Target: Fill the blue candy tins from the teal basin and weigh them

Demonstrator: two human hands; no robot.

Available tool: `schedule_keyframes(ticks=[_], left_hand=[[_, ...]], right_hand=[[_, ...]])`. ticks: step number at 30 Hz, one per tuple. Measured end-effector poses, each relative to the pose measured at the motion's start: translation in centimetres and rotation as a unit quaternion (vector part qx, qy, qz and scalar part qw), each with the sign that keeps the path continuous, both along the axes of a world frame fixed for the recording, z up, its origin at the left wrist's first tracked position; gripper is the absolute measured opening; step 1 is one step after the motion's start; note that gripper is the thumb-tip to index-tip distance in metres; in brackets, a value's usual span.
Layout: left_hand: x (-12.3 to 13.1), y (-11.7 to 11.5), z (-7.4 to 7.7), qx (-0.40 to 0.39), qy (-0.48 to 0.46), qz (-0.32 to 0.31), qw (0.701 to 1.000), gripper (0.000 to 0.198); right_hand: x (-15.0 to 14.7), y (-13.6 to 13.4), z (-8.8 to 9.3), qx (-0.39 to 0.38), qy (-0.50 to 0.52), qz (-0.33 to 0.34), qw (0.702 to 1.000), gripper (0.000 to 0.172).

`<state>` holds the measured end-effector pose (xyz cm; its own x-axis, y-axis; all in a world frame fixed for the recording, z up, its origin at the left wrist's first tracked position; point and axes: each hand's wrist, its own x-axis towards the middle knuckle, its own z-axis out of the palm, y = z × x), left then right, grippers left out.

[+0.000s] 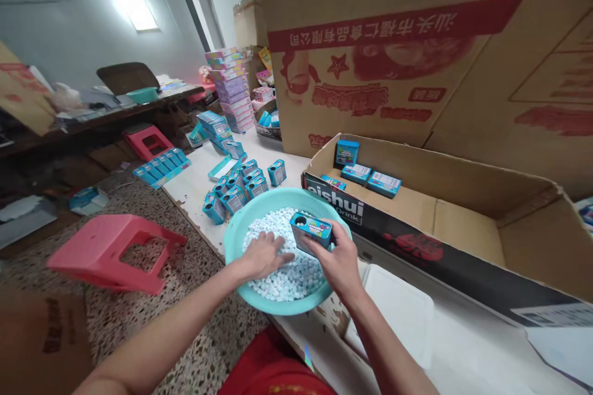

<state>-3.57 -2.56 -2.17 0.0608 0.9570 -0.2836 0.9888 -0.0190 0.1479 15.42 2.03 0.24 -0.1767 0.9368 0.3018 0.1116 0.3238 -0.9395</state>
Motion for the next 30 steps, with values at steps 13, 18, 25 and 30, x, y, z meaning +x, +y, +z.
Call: schedule_keyframes(ticks=[13, 18, 25, 30], left_hand=[[1.4, 0.7, -0.5, -0.008, -0.202, 0.104, 0.974, 0.016], [1.2, 1.0, 2.4, 0.073, -0.581, 0.31, 0.749, 0.029], [3.6, 3.2, 6.1, 0.18, -0.797, 0.356, 0.454, 0.035], [4.1, 4.3, 6.0, 0.205, -0.805, 0.37, 0.416, 0.032]], right_hand=[[1.7, -0.1, -0.6, -0.08, -0.014, 0.004, 0.997, 0.04], [1.9, -0.4, -0.1, -0.011, -0.076, 0.031, 0.997, 0.03], [-0.6, -1.5, -0.6, 0.074, -0.193, 0.037, 0.978, 0.021], [-0.8, -1.9, -0.3, 0.082, -0.207, 0.029, 0.974, 0.021]])
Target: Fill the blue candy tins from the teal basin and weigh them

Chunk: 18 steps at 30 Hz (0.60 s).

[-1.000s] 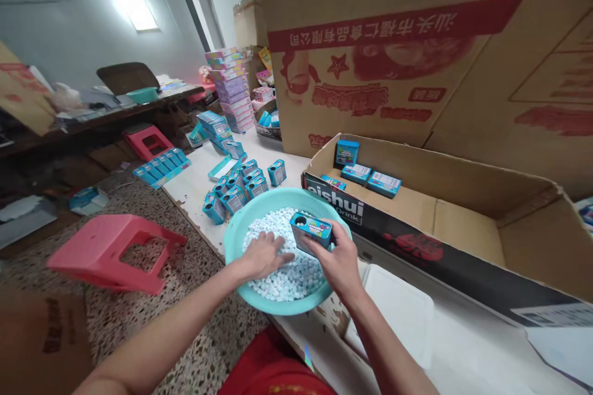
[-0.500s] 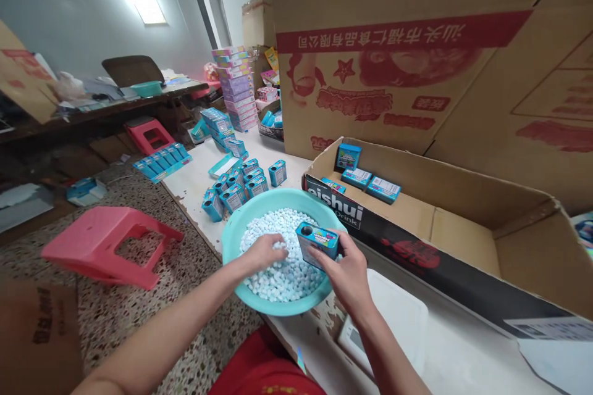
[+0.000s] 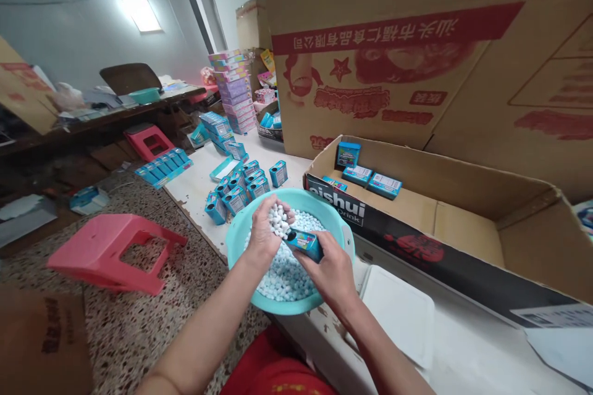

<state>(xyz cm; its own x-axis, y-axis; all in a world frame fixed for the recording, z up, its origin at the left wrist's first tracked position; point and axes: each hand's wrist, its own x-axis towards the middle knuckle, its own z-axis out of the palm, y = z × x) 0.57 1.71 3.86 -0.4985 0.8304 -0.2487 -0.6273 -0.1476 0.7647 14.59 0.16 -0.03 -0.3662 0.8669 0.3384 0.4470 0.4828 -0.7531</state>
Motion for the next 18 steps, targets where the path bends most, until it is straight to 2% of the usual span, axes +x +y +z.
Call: schedule_keyframes(ticks=[4, 13, 18], left_hand=[[0.08, -0.02, 0.04, 0.018, 0.039, -0.005, 0.999, 0.036], [0.36, -0.36, 0.13, 0.018, 0.116, 0.009, 0.993, 0.039], [0.71, -0.03, 0.44, 0.016, 0.126, -0.012, 0.992, 0.041]], right_hand=[[-0.01, 0.16, 0.04, 0.029, 0.006, 0.0, 1.0, 0.022], [-0.35, 0.4, 0.08, -0.018, 0.047, 0.002, 0.999, 0.022], [-0.15, 0.57, 0.45, -0.018, 0.051, 0.005, 0.999, 0.02]])
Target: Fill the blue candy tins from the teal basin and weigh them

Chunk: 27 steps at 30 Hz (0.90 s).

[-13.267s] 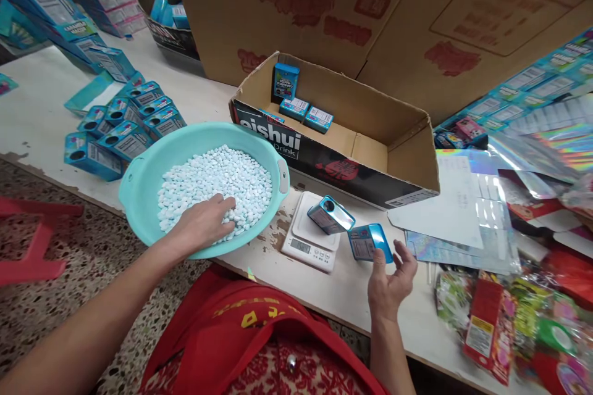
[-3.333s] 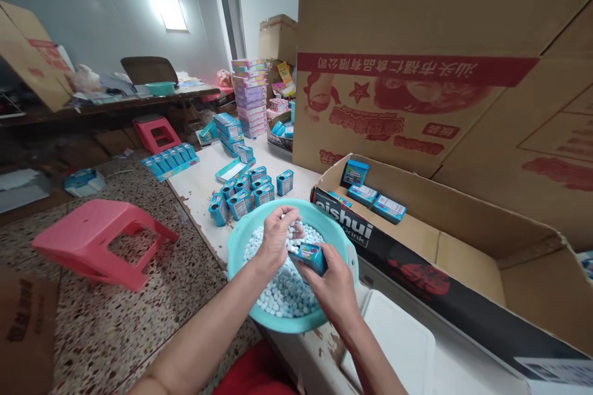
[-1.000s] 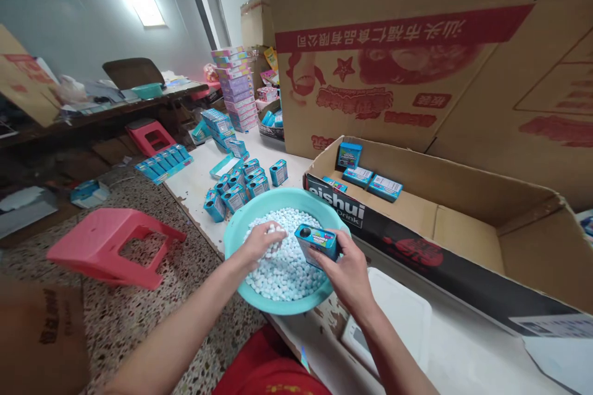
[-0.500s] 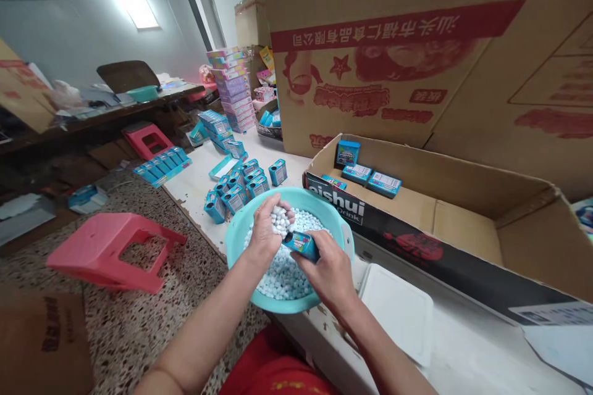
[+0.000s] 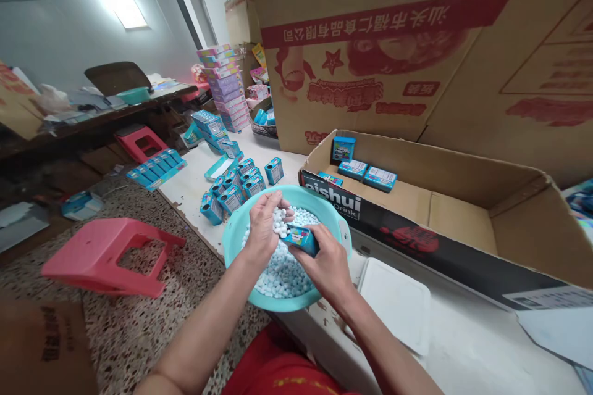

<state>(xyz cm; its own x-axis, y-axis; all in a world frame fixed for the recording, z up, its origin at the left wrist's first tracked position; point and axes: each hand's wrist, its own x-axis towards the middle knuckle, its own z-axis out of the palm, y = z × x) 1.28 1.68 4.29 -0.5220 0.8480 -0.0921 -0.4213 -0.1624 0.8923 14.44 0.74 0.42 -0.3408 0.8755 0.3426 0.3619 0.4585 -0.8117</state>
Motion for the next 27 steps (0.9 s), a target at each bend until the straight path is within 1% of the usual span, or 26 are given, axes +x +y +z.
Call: schedule_keyframes(ticks=[7, 10, 14, 19, 21, 24, 27], left_hand=[[0.3, 0.2, -0.1, -0.008, 0.035, 0.003, 0.999, 0.042], [0.3, 0.2, -0.1, 0.003, 0.039, 0.001, 0.999, 0.042], [0.3, 0.4, 0.0, 0.006, 0.042, -0.012, 0.999, 0.041], [0.7, 0.5, 0.3, 0.0, 0.029, -0.026, 0.999, 0.039], [1.0, 0.5, 0.5, 0.002, 0.021, -0.029, 0.999, 0.039], [1.3, 0.6, 0.6, 0.015, 0.021, -0.021, 0.999, 0.038], [1.3, 0.6, 0.4, 0.04, 0.058, 0.009, 0.997, 0.036]], right_hand=[[0.3, 0.0, 0.3, -0.016, -0.011, 0.017, 1.0, 0.019], [0.3, 0.1, 0.4, -0.011, -0.003, 0.024, 1.0, 0.016], [0.3, 0.3, 0.3, -0.01, 0.005, 0.016, 1.0, 0.015], [0.5, 0.5, 0.1, -0.023, 0.016, -0.006, 1.0, 0.019], [0.6, 0.4, 0.1, -0.021, 0.012, -0.001, 1.0, 0.017], [0.7, 0.3, 0.2, -0.017, 0.028, 0.025, 0.999, 0.016], [0.7, 0.5, 0.0, -0.027, 0.05, 0.033, 0.998, 0.016]])
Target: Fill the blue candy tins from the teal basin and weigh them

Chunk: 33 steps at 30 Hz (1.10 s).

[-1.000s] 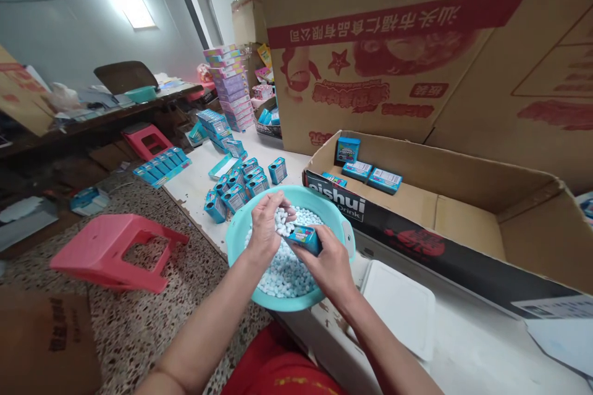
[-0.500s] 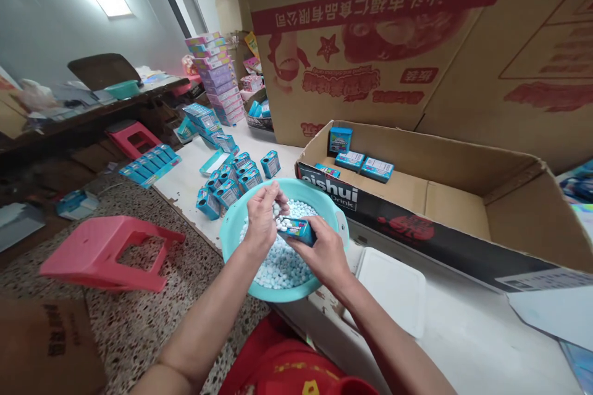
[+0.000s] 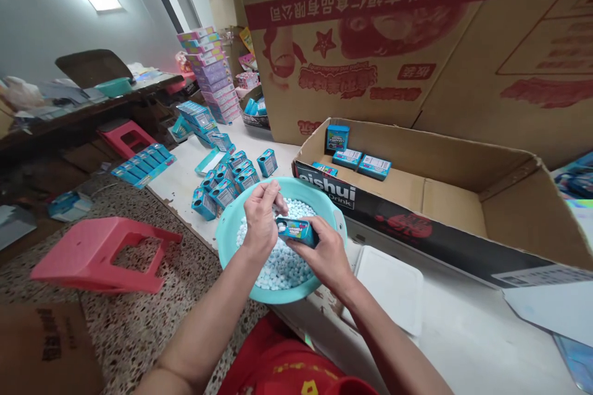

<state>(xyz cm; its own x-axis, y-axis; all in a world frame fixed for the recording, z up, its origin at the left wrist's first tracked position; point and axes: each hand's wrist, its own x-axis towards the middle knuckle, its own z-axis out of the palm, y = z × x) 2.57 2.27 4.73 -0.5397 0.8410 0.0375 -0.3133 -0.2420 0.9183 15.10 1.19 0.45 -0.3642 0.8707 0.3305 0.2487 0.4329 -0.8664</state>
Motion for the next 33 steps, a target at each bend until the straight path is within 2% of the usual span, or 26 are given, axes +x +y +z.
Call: schedule_keyframes(ticks=[8, 12, 15, 18, 20, 23, 27, 29, 30, 31, 32, 33], left_hand=[[0.0, -0.5, -0.6, 0.004, 0.048, 0.007, 0.999, 0.03], [0.0, -0.4, -1.2, -0.036, 0.054, 0.0, 0.998, 0.035], [0.0, -0.7, -0.7, -0.043, 0.028, -0.01, 0.999, 0.039], [0.1, -1.1, -0.1, -0.018, 0.029, -0.029, 0.999, 0.038], [0.2, -1.2, 0.0, -0.007, 0.038, -0.039, 0.998, 0.038], [0.4, -1.1, 0.0, -0.033, 0.041, -0.047, 0.997, 0.04], [-0.8, -1.2, 0.7, 0.0, 0.039, 0.007, 0.999, 0.034], [-2.6, -1.5, 0.1, -0.003, 0.099, 0.027, 0.995, 0.031], [-3.7, -1.6, -0.7, -0.035, 0.164, 0.015, 0.986, 0.031], [-5.0, -1.6, -1.8, -0.088, 0.261, -0.01, 0.961, 0.034], [-6.2, -1.7, -3.2, -0.148, 0.38, -0.067, 0.911, 0.039], [-7.2, -1.7, -4.7, -0.193, 0.496, -0.116, 0.839, 0.046]], right_hand=[[-0.4, -0.3, -0.6, -0.008, 0.022, -0.012, 1.0, 0.018], [-0.7, -0.5, -0.9, -0.029, 0.013, -0.014, 0.999, 0.02], [-0.5, -0.9, -0.6, -0.028, 0.019, -0.018, 0.999, 0.021], [-0.2, -1.2, -0.4, -0.02, 0.033, -0.024, 0.999, 0.022], [-0.2, -1.2, -0.7, -0.03, 0.039, -0.026, 0.998, 0.025], [-0.7, -1.0, -1.4, -0.062, 0.043, -0.023, 0.997, 0.027], [-0.3, -1.1, -1.2, -0.104, 0.084, -0.034, 0.99, 0.029], [1.1, -1.5, -0.4, -0.129, 0.125, -0.047, 0.983, 0.031], [2.1, -1.8, 0.1, -0.14, 0.148, -0.052, 0.978, 0.032], [3.3, -2.2, 0.5, -0.148, 0.169, -0.06, 0.973, 0.032], [4.7, -2.6, 0.7, -0.151, 0.184, -0.073, 0.969, 0.033], [6.2, -3.0, 0.8, -0.147, 0.189, -0.095, 0.966, 0.032]])
